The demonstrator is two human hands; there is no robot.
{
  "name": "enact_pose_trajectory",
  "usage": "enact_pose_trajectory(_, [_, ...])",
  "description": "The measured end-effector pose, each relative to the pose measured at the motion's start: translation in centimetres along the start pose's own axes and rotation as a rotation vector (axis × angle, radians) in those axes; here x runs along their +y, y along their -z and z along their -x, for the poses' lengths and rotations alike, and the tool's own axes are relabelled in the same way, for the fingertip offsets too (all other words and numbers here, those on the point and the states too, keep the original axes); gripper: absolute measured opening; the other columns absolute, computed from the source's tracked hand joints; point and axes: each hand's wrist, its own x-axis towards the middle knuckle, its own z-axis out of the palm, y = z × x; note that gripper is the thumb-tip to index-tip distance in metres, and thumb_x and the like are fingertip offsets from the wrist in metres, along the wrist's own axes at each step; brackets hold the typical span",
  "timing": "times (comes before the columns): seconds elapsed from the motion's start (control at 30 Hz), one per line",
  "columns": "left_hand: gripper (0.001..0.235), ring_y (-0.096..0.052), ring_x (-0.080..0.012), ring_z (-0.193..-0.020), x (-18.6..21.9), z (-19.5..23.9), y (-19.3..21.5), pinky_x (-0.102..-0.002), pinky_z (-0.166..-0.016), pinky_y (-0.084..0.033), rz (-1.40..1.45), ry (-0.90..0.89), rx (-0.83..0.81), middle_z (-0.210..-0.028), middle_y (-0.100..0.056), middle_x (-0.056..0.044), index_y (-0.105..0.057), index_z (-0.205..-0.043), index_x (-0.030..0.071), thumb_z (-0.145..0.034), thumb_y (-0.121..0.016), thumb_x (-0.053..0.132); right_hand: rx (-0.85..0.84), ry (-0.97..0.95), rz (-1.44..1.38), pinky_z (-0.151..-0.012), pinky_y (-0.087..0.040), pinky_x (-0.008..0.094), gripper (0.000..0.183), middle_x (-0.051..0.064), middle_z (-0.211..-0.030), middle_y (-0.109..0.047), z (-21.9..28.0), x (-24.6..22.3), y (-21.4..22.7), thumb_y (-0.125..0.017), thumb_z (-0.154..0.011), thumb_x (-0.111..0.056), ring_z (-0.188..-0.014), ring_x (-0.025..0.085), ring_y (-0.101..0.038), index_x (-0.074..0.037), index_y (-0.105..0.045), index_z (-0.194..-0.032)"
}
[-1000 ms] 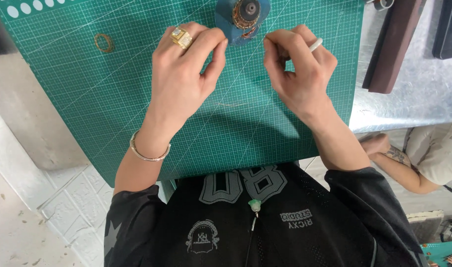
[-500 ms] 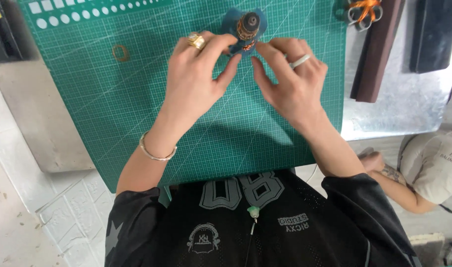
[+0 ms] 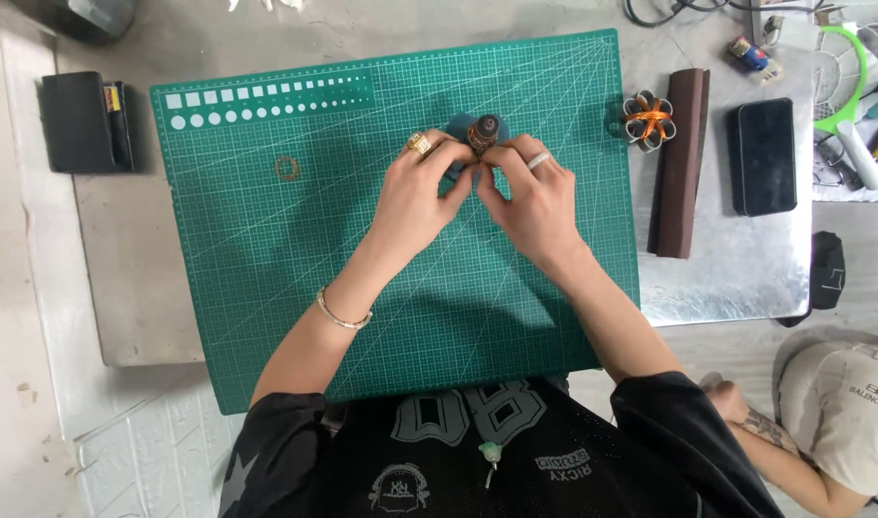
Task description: Winding thin copper wire around a small cylindrical component to create a coil on a green cutting mat.
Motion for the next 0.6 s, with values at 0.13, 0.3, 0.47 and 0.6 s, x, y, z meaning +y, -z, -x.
enact_pose_trajectory(0.13, [0.011, -0.063, -0.0219, -0.072, 0.0, 0.0, -0.4, -0.032, -0.065, -0.053, 0.07, 0.016, 0.046, -0.077, -0.06, -0.003, -0.065, -0.09, 0.007, -0.082, -0.067, 0.001, 0.002, -0.064, -0.115, -0.048, -0.05, 0.026, 0.011, 0.004, -0.073, -0.054, -0.3, -0.2, 0.2, -0.065, -0.078, 0.007, -0.061, 0.017, -0.057, -0.003, -0.06, -0.08])
enact_pose_trajectory(0.3, [0.01, -0.062, -0.018, -0.065, -0.4, 0.1, -0.8, -0.031, -0.066, -0.049, 0.075, -0.017, 0.107, -0.074, -0.06, 0.001, -0.065, -0.085, 0.011, -0.081, -0.067, 0.003, -0.015, -0.148, -0.285, -0.044, -0.05, 0.028, 0.01, 0.007, -0.072, -0.054, -0.1, 0.0, -0.1, -0.063, -0.08, 0.009, -0.06, 0.019, -0.057, -0.001, -0.06, -0.081])
enact_pose_trajectory(0.47, [0.011, -0.059, -0.0164, -0.064, -0.6, -0.1, -0.9, -0.03, -0.066, -0.044, 0.013, -0.063, 0.14, -0.073, -0.058, 0.003, -0.063, -0.082, 0.013, -0.08, -0.066, 0.003, 0.018, -0.149, -0.413, -0.043, -0.048, 0.028, 0.01, 0.009, -0.07, -0.053, 0.2, 0.8, -0.5, -0.062, -0.08, 0.012, -0.061, 0.021, -0.058, 0.002, -0.062, -0.081])
enact_pose_trajectory(0.6, [0.012, -0.058, -0.014, -0.061, -0.8, 0.0, -0.8, -0.027, -0.065, -0.041, -0.037, -0.104, 0.144, -0.071, -0.055, 0.006, -0.062, -0.081, 0.015, -0.078, -0.065, 0.004, 0.013, -0.141, -0.42, -0.042, -0.048, 0.028, 0.01, 0.009, -0.069, -0.052, 0.5, 1.1, -0.3, -0.063, -0.079, 0.012, -0.06, 0.023, -0.058, 0.003, -0.061, -0.08])
